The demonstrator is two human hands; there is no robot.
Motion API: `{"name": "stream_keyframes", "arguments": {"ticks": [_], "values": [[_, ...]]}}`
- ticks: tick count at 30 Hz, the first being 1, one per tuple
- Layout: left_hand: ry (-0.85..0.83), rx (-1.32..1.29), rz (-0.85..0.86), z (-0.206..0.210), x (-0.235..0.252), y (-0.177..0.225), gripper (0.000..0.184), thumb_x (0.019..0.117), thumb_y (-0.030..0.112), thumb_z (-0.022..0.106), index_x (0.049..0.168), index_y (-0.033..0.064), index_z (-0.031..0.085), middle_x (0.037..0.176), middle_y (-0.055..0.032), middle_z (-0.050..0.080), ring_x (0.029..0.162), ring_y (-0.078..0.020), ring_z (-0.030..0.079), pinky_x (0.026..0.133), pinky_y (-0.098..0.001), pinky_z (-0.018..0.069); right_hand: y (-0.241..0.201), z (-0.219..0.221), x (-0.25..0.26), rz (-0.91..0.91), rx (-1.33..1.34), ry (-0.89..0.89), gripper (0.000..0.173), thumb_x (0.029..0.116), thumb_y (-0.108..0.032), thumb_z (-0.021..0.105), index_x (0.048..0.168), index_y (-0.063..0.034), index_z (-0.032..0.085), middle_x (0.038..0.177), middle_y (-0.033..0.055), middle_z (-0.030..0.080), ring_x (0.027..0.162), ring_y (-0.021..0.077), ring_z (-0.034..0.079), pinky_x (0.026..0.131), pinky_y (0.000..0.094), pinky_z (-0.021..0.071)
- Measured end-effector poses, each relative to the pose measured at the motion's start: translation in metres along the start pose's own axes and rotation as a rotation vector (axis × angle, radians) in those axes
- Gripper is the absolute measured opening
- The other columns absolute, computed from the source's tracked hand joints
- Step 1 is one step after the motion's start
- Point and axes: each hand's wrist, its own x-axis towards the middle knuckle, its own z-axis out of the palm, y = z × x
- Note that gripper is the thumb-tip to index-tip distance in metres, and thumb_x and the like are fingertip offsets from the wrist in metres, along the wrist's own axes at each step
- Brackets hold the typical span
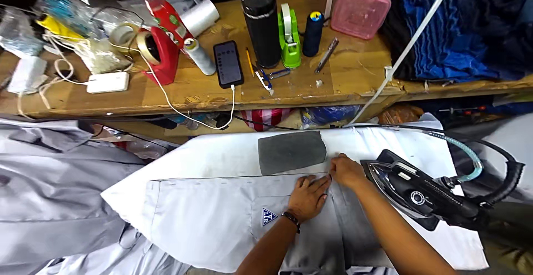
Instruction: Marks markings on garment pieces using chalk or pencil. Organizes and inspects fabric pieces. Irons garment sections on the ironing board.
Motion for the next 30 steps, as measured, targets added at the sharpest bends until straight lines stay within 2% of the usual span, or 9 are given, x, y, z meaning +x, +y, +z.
{"name": "stream_keyframes", "arguments": {"ticks": [3,7,11,14,17,20,24,27,30], "values": [[-0.034,-0.008,-0.005,0.000,0.002,0.000,0.048,0.1068,0.034,0.039,0.153,0.0286,0.050,0.158,0.0119,0.047,0.144,-0.0238,0.046,0.116,-0.0534,0.0337,-0.047,-0.045,0.007,-0.168,0.087,0.183,0.031,0.1031,-0.027,0.060,0.119,-0.0018,0.069,0.130,0.0233,0.061,0.118,0.0404,0.062,0.097,0.0602,0.0486],[-0.009,-0.034,-0.005,0.003,0.001,-0.002,0.047,0.1062,0.034,0.041,0.151,0.0291,0.052,0.156,0.0122,0.049,0.144,-0.0224,0.046,0.116,-0.0522,0.0345,-0.130,-0.087,0.044,-0.456,0.228,0.555,0.023,0.1020,-0.019,0.062,0.113,-0.0009,0.071,0.120,0.0231,0.066,0.105,0.0405,0.067,0.087,0.0605,0.0542],[0.024,-0.090,0.009,0.001,0.000,-0.002,0.045,0.1056,0.031,0.042,0.147,0.0258,0.058,0.152,0.0088,0.055,0.144,-0.0246,0.046,0.115,-0.0536,0.0346,-0.185,-0.123,0.079,-0.323,0.261,0.644,0.029,0.1030,-0.018,0.056,0.123,-0.0005,0.067,0.130,0.0241,0.062,0.109,0.0421,0.066,0.088,0.0615,0.0528],[0.093,-0.094,0.027,0.005,-0.001,-0.003,0.043,0.1048,0.031,0.043,0.142,0.0258,0.063,0.149,0.0088,0.058,0.142,-0.0248,0.049,0.113,-0.0535,0.0371,-0.167,-0.145,0.095,-0.128,0.397,0.752,0.033,0.1006,-0.019,0.056,0.126,0.0009,0.062,0.132,0.0257,0.061,0.113,0.0433,0.065,0.090,0.0636,0.0514],[0.070,-0.077,0.019,0.010,0.000,-0.004,0.045,0.1053,0.032,0.040,0.146,0.0287,0.059,0.152,0.0123,0.054,0.143,-0.0222,0.047,0.115,-0.0503,0.0353,-0.129,-0.168,0.110,0.089,0.474,0.819,0.046,0.1016,-0.027,0.055,0.138,0.0018,0.054,0.136,0.0256,0.060,0.120,0.0425,0.062,0.095,0.0628,0.0500],[0.017,-0.084,0.000,0.008,0.000,-0.002,0.047,0.1053,0.032,0.040,0.150,0.0306,0.054,0.155,0.0143,0.050,0.146,-0.0205,0.044,0.116,-0.0495,0.0337,-0.108,-0.185,0.126,0.232,0.386,0.732,0.058,0.1054,-0.039,0.049,0.146,0.0026,0.046,0.134,0.0287,0.061,0.124,0.0452,0.061,0.097,0.0643,0.0483],[0.034,-0.089,0.011,0.009,0.000,-0.002,0.047,0.1047,0.032,0.042,0.150,0.0299,0.055,0.155,0.0144,0.050,0.145,-0.0201,0.045,0.115,-0.0490,0.0346,-0.108,-0.196,0.132,0.266,0.257,0.664,0.059,0.1035,-0.039,0.051,0.143,0.0040,0.047,0.129,0.0303,0.063,0.123,0.0454,0.062,0.096,0.0652,0.0482],[0.038,-0.078,0.017,0.010,0.000,-0.003,0.047,0.1047,0.033,0.041,0.150,0.0307,0.054,0.156,0.0148,0.050,0.144,-0.0196,0.045,0.115,-0.0484,0.0343,-0.112,-0.201,0.130,0.287,0.143,0.614,0.053,0.1007,-0.037,0.057,0.125,0.0099,0.059,0.126,0.0318,0.064,0.121,0.0462,0.062,0.093,0.0661,0.0484],[0.022,-0.080,0.003,0.008,0.001,-0.001,0.047,0.1042,0.031,0.043,0.149,0.0300,0.055,0.155,0.0137,0.051,0.144,-0.0202,0.045,0.116,-0.0491,0.0346,-0.102,-0.207,0.130,0.267,0.219,0.584,0.053,0.1049,-0.036,0.053,0.123,0.0134,0.060,0.132,0.0360,0.059,0.128,0.0498,0.056,0.099,0.0682,0.0446]]}}
